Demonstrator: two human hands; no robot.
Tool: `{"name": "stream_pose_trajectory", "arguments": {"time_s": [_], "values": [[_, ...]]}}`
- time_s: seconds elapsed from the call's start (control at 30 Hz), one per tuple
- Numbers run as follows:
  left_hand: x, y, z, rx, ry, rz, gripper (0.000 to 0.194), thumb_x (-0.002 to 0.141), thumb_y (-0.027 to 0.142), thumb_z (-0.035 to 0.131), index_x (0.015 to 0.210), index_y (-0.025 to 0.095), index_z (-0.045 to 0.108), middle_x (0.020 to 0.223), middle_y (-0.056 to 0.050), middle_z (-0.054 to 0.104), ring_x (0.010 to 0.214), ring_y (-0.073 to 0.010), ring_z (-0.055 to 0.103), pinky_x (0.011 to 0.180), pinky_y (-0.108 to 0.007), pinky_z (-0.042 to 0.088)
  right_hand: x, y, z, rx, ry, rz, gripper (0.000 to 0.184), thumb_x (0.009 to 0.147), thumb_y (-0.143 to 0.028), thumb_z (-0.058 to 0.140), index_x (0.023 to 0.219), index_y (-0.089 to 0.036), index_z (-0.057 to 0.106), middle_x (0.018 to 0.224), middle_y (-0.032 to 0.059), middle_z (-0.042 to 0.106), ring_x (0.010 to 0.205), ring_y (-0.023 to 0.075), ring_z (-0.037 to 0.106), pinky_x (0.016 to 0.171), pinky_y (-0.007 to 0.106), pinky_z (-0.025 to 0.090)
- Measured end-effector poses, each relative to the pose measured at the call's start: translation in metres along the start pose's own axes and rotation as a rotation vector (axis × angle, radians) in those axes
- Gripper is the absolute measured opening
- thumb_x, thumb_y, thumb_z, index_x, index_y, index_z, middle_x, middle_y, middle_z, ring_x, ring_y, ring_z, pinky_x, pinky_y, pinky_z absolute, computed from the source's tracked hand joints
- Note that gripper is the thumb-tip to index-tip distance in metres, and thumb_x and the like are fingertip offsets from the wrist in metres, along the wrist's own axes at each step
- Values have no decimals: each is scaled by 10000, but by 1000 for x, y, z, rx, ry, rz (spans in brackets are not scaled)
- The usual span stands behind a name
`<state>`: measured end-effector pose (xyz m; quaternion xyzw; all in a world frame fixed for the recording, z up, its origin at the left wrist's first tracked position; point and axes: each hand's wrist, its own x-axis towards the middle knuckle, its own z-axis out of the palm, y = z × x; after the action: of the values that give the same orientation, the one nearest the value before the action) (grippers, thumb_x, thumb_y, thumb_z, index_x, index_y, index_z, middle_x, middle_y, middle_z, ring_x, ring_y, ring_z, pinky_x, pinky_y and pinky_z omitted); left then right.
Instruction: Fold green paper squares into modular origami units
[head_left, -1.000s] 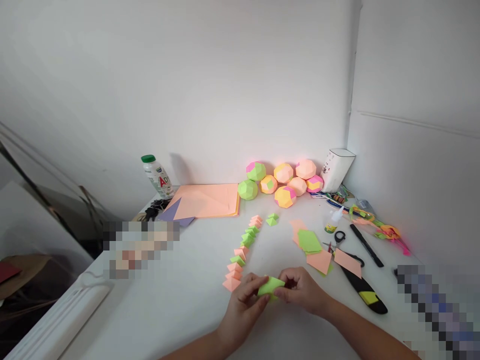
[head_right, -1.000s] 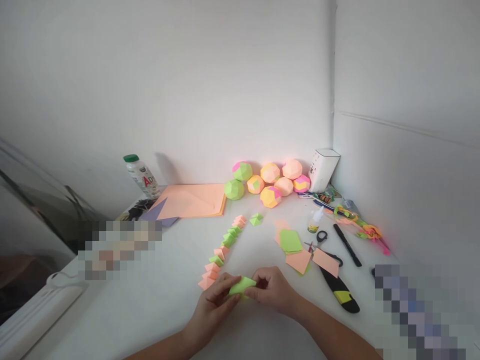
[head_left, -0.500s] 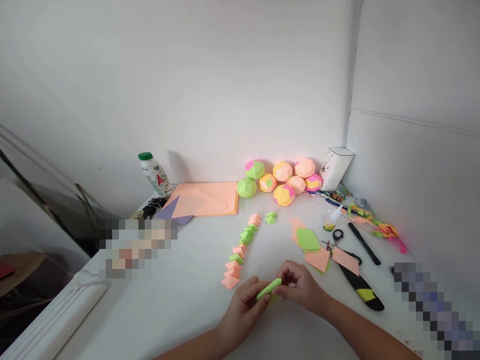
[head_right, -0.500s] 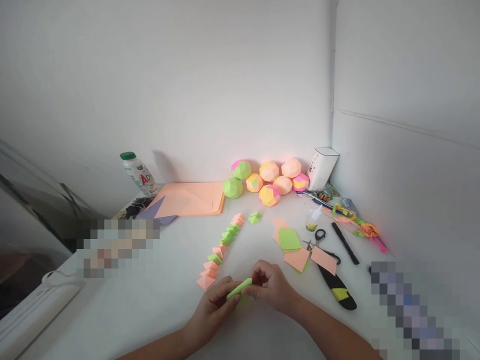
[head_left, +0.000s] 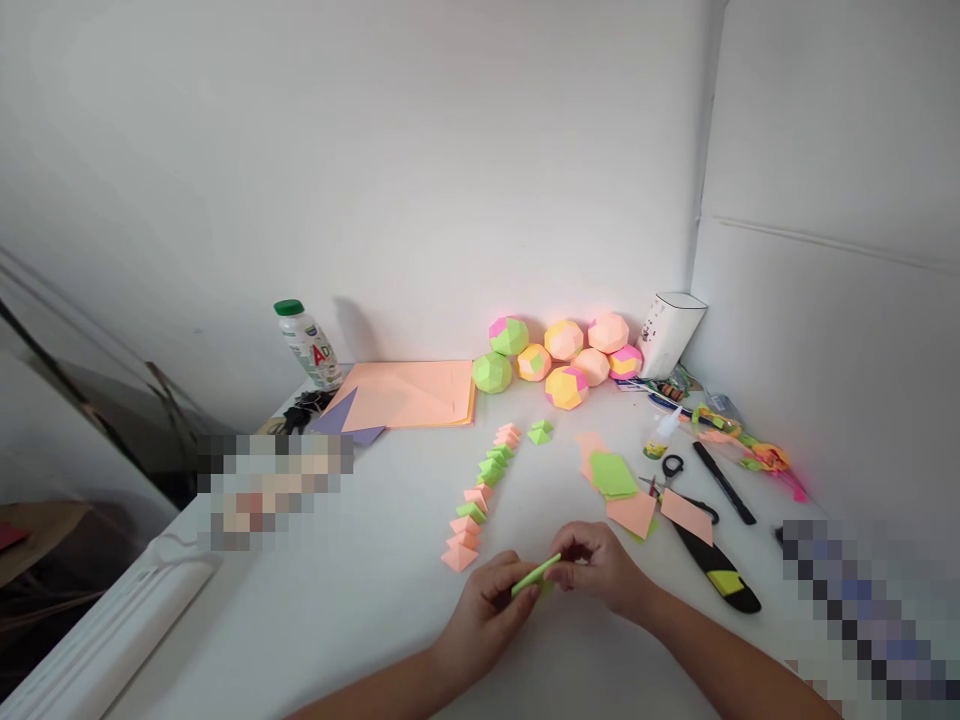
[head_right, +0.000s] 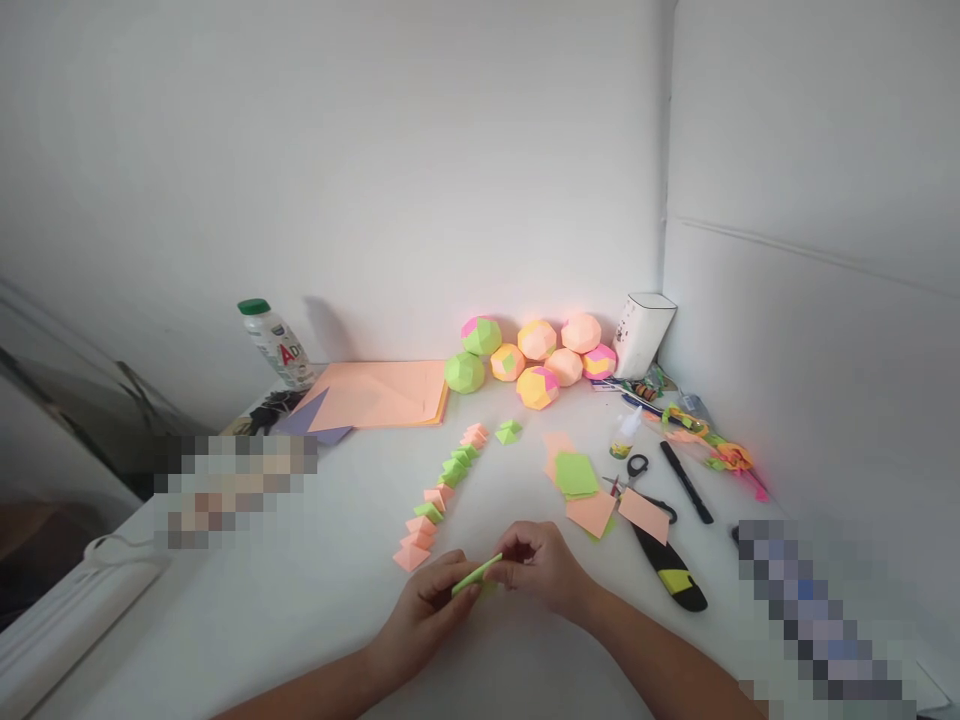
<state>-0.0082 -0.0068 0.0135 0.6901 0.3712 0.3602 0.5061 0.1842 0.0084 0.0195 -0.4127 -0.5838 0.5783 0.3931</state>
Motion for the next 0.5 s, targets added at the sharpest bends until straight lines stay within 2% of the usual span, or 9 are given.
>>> {"name": "stream_pose_trajectory", "arguments": {"time_s": [0.5], "values": [[-1, 0, 0, -12, -13, -25, 290, 863, 375, 500, 877, 195, 726, 630, 17, 392, 594, -128, 411, 561, -233, 337, 1, -12, 5, 78, 17, 56, 304, 573, -328, 825, 619, -137, 593, 556, -31, 542, 483, 82, 466, 481, 213, 372]]}}
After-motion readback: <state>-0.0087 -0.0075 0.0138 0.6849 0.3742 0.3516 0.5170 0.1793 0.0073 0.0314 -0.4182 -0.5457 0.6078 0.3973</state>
